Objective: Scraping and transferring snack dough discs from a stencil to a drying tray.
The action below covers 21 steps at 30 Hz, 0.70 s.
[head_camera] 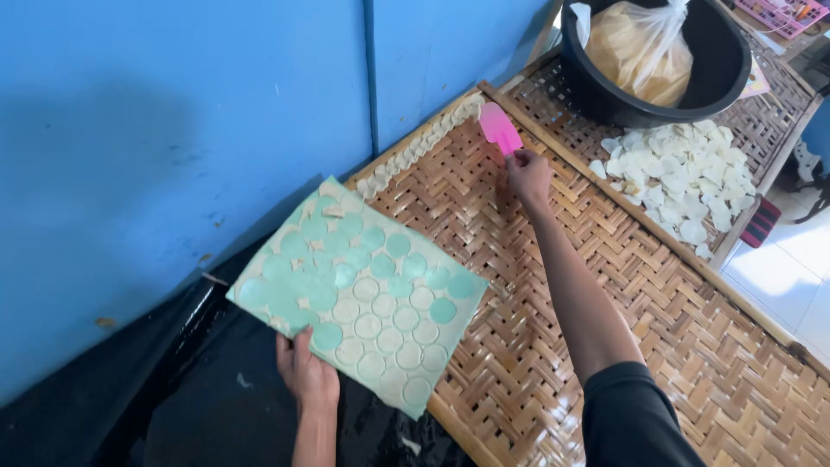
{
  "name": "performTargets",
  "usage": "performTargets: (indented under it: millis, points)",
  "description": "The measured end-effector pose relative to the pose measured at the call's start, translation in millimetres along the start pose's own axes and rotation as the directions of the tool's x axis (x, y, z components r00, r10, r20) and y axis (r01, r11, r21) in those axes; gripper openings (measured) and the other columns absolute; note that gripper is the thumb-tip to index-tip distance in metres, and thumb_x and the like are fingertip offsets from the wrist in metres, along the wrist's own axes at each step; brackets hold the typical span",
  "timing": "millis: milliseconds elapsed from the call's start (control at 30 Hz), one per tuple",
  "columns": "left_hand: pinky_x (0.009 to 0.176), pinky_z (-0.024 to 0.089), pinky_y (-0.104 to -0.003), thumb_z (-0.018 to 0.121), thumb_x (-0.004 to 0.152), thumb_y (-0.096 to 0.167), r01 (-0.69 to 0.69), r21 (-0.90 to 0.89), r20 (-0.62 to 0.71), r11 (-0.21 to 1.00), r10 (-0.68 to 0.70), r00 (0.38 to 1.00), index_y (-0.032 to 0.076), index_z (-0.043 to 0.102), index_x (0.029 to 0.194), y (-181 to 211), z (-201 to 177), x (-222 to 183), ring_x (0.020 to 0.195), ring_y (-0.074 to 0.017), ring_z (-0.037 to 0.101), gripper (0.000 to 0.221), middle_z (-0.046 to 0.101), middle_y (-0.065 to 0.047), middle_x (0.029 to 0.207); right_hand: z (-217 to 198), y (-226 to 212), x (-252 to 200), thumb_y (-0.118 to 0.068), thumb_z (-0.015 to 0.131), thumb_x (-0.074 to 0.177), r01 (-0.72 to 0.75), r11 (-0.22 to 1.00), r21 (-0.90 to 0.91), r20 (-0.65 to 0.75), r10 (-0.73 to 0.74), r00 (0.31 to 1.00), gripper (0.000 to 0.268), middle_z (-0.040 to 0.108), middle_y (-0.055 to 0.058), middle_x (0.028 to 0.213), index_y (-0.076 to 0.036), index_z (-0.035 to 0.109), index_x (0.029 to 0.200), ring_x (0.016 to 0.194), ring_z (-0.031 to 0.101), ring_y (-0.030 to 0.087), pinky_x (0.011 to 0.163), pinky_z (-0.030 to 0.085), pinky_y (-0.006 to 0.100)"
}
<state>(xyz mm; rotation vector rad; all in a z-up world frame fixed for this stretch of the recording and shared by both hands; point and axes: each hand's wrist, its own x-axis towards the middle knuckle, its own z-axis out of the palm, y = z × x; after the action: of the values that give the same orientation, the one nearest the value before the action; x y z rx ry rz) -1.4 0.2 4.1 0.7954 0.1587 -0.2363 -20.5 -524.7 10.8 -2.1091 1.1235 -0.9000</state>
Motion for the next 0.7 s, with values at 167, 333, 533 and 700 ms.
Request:
performTargets:
  millis: [167, 333, 533, 700]
  points:
    - [0.1, 0.052, -0.04, 0.053, 0.094, -0.002, 0.033, 0.053, -0.064, 0.998, -0.029, 0.998, 0.001, 0.049, 0.141, 0, 0, 1, 0.12, -0.0261, 0.062, 0.047, 0.061, -0.014, 0.135, 21, 11, 53, -0.029, 0.078, 0.088, -0.022, 1.0, 0.0, -0.026, 0.022, 0.999, 0.03, 0.077, 0.012, 0.081, -0.002, 0.079, 0.102, 0.073, 0.075, 0.021, 0.072, 0.058, 0.036]
    - [0.097, 0.052, -0.04, 0.054, 0.094, -0.002, 0.053, 0.058, -0.088, 0.997, -0.048, 0.995, 0.0, 0.05, 0.139, -2, -3, 5, 0.117, -0.0261, 0.063, 0.045, 0.061, -0.016, 0.132, 13, -12, 60, -0.029, 0.074, 0.088, -0.173, 0.98, 0.098, 0.089, 0.164, 0.982, 0.032, 0.077, 0.012, 0.083, -0.001, 0.077, 0.104, 0.073, 0.076, 0.021, 0.068, 0.059, 0.036]
    - [0.098, 0.053, -0.039, 0.054, 0.095, -0.002, 0.064, 0.06, -0.091, 0.996, -0.059, 0.994, -0.003, 0.051, 0.137, 2, 0, 5, 0.116, -0.0252, 0.063, 0.042, 0.062, -0.016, 0.13, 19, 7, 69, -0.024, 0.075, 0.089, -0.009, 0.994, -0.109, -0.036, 0.005, 0.999, 0.029, 0.077, 0.02, 0.091, 0.001, 0.078, 0.104, 0.083, 0.075, 0.03, 0.077, 0.058, 0.042]
    - [0.097, 0.053, -0.039, 0.053, 0.094, -0.003, 0.072, 0.049, -0.078, 0.996, -0.068, 0.995, -0.001, 0.052, 0.136, 5, 4, 3, 0.116, -0.0242, 0.063, 0.043, 0.061, -0.016, 0.131, -8, -51, 41, -0.014, 0.066, 0.096, 0.067, 0.916, -0.396, 0.025, -0.062, 0.998, 0.028, 0.075, 0.025, 0.099, 0.0, 0.073, 0.118, 0.086, 0.075, 0.037, 0.079, 0.059, 0.047]
